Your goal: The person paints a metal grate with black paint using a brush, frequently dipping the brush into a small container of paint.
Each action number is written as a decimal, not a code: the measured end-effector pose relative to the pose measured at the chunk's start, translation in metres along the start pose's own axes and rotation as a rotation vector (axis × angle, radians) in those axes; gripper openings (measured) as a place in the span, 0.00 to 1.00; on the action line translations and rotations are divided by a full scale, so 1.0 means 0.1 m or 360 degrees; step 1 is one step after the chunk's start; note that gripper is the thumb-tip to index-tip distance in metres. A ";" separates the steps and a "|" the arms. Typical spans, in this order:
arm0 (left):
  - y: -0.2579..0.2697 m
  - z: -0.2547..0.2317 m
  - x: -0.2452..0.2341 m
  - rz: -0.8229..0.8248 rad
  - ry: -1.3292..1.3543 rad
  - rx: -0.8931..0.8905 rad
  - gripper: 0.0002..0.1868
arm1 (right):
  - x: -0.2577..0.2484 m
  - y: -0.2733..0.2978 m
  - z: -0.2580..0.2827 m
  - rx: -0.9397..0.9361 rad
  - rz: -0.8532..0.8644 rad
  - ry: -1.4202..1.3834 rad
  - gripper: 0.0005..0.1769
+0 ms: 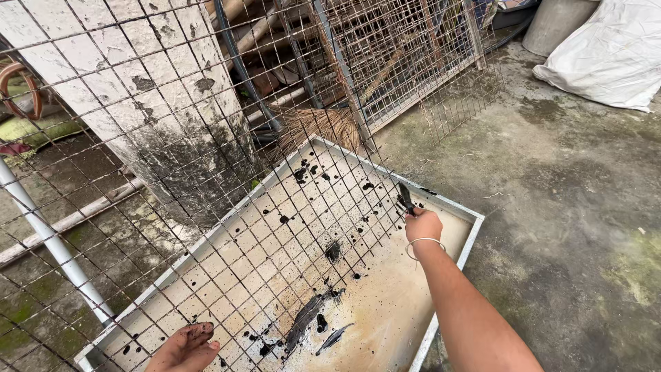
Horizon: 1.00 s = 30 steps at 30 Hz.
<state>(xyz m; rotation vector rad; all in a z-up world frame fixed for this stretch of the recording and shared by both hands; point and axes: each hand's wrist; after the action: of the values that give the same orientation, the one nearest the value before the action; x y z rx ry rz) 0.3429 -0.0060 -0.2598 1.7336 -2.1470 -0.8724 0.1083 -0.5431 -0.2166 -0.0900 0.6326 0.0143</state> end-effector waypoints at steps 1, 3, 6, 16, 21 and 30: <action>0.01 0.00 -0.03 0.0008 -0.0028 0.0011 0.26 | 0.04 -0.06 -0.04 -0.0014 0.0017 0.0041 0.16; -0.01 0.03 -0.11 0.0026 -0.0090 0.0031 0.26 | 0.14 0.01 -0.08 -0.0150 0.0045 0.0127 0.16; -0.15 0.17 -0.11 -0.0167 -0.0192 0.0190 0.25 | 0.16 0.64 -0.05 -0.0266 0.0194 0.0187 0.18; -0.44 0.40 -0.24 -0.0101 -0.0050 0.0158 0.23 | -0.07 0.01 -0.13 0.0118 0.0107 -0.0092 0.19; -0.61 0.38 -0.19 -0.0002 0.0702 -0.0264 0.22 | 0.03 0.63 -0.23 -0.0197 0.0285 0.0281 0.17; -0.29 0.32 -0.18 -0.0022 -0.0294 0.0233 0.27 | -0.26 0.06 -0.46 0.0128 0.0149 -0.0141 0.19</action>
<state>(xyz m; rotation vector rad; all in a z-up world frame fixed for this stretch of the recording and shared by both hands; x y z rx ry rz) 0.3535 0.0168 -0.2994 1.8019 -2.3742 -0.9336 0.0597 -0.5406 -0.2390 0.0178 0.5477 0.0827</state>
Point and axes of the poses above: each hand's wrist, its own y-axis away from the middle knuckle, its own x-axis out of the palm, z = x × y, and after that the axes turned 12 degrees about -z, right-handed
